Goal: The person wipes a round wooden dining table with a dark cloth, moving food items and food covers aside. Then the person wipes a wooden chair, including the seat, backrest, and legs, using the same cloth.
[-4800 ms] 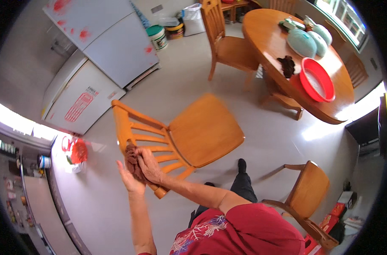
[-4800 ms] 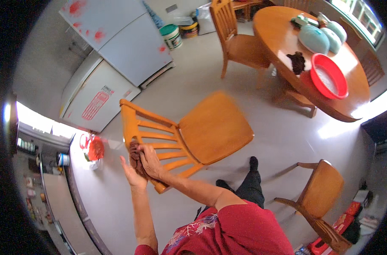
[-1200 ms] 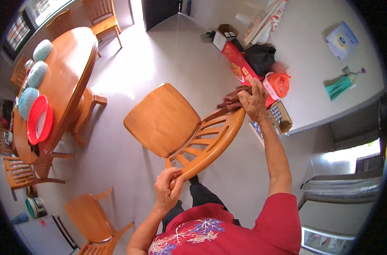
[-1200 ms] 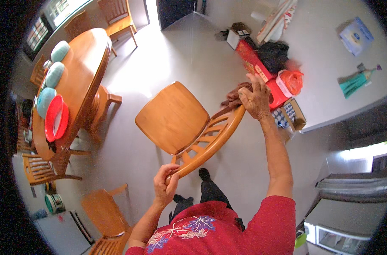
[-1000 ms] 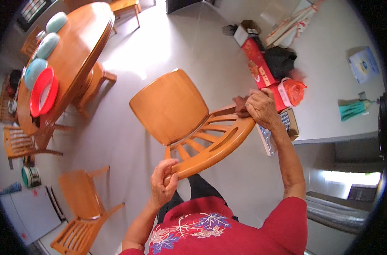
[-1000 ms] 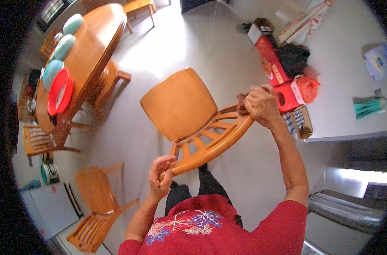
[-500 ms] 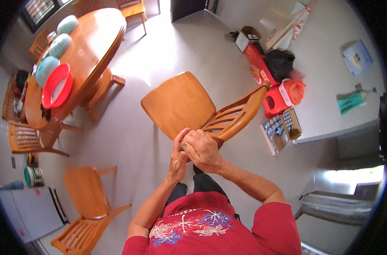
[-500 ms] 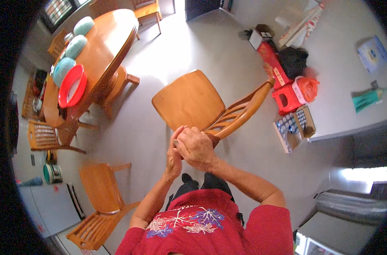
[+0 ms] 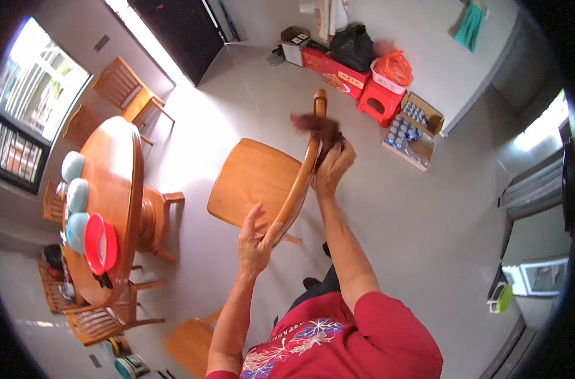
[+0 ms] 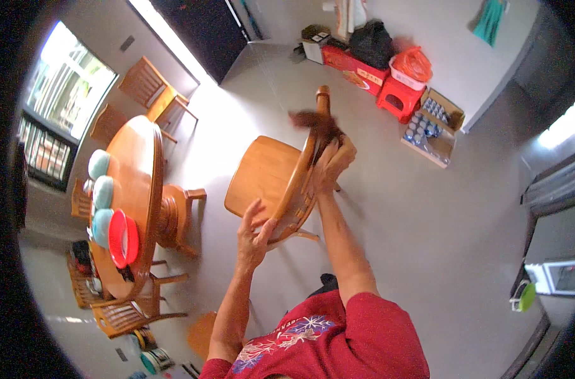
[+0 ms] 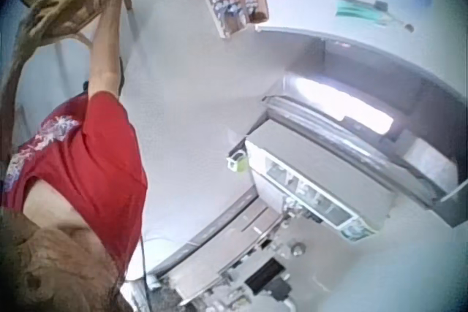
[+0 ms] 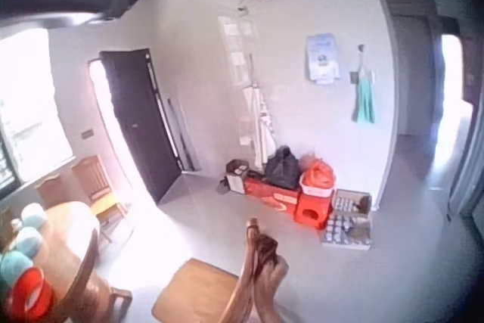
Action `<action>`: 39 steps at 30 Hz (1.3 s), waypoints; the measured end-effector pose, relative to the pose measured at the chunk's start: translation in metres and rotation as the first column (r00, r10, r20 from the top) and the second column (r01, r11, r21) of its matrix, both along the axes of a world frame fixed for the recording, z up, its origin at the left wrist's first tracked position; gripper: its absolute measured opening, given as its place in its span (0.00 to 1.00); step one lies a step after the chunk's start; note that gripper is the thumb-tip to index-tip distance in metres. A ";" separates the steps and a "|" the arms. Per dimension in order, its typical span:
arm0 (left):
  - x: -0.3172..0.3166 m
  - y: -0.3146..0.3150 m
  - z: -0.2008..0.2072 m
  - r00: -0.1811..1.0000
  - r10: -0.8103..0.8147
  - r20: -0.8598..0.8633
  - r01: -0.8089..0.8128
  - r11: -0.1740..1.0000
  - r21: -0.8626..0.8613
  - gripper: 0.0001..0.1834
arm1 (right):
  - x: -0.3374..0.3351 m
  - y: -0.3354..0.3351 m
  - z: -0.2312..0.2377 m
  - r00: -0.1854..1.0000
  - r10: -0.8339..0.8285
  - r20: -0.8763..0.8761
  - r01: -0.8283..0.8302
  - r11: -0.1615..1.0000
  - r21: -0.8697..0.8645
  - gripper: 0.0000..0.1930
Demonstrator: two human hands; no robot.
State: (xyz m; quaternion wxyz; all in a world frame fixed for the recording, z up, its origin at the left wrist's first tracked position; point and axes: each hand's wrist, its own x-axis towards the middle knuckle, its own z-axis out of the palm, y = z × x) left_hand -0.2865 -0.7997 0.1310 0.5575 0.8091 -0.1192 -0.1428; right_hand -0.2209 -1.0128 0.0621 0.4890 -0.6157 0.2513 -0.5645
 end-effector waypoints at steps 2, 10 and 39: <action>0.002 -0.008 -0.007 0.992 -0.078 -0.102 0.069 0.994 -0.090 0.27 | 0.025 -0.045 -0.036 0.984 0.129 0.122 -0.162 0.934 0.320 0.15; 0.005 -0.001 -0.008 0.993 -0.084 -0.088 0.073 0.989 -0.128 0.19 | -0.055 0.045 0.010 0.838 0.442 0.320 -0.542 0.742 0.394 0.28; 0.006 -0.008 0.004 0.999 -0.038 0.025 0.035 0.992 0.119 0.15 | 0.078 -0.047 -0.160 0.877 0.158 -0.453 -0.118 0.986 0.116 0.17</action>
